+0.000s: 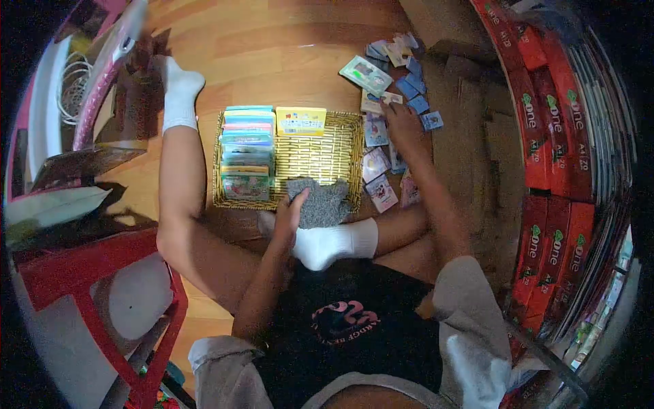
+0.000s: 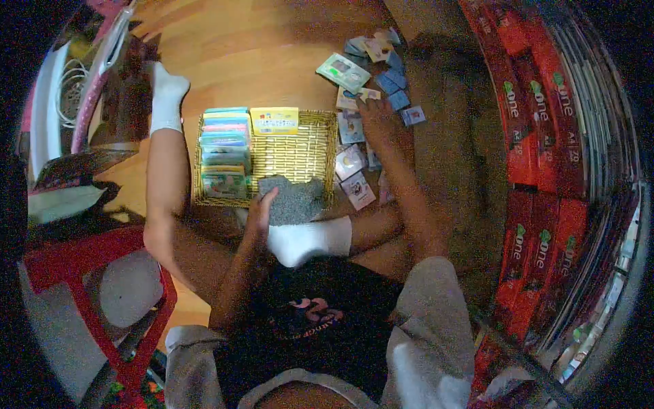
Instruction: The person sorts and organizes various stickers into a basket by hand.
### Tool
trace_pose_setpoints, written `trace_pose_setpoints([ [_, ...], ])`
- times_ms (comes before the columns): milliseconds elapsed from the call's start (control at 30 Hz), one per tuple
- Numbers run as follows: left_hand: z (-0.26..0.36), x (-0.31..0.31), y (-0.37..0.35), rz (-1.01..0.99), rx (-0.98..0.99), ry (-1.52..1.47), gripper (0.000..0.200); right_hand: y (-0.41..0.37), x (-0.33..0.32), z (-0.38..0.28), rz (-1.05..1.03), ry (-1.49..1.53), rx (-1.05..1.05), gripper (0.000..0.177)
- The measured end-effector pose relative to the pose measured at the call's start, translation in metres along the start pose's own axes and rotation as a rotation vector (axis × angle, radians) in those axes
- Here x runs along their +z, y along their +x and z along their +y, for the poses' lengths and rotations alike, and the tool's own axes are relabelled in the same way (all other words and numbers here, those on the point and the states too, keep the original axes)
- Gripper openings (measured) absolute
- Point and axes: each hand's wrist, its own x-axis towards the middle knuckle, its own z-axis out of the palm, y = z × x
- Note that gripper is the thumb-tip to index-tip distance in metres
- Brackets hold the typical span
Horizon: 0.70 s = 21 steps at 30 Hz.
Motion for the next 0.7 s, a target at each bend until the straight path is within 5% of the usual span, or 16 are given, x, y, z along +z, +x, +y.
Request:
trace_pose_setpoints([
  [233,0.009,0.008,-0.011,0.007,-0.018,-0.106,0.039,-0.021,-0.029,0.002,0.102,0.259,-0.032,0.034],
  [333,0.005,0.009,-0.012,0.036,0.034,-0.119,0.039,-0.036,-0.042,0.001,0.047,0.437,0.211,0.025],
  [400,-0.009,0.008,-0.006,0.025,0.072,-0.117,0.039,-0.055,-0.039,-0.002,0.368,0.687,0.291,0.024],
  [433,-0.015,0.008,-0.003,0.005,0.094,-0.221,0.039,-0.065,-0.044,-0.008,0.370,0.683,0.286,0.024],
  [500,-0.021,0.010,-0.004,-0.014,0.116,-0.334,0.040,-0.088,-0.054,-0.028,0.484,1.312,0.569,0.024],
  [600,-0.020,0.016,-0.011,-0.002,0.123,-0.370,0.039,-0.118,-0.087,-0.088,0.321,1.337,0.754,0.026],
  [667,-0.021,0.017,-0.012,-0.211,0.176,-0.592,0.040,-0.132,-0.066,-0.114,0.372,1.324,0.691,0.026],
  [700,-0.012,0.021,-0.022,-0.141,0.189,-0.577,0.037,-0.138,-0.058,-0.126,0.431,1.312,0.633,0.027],
])
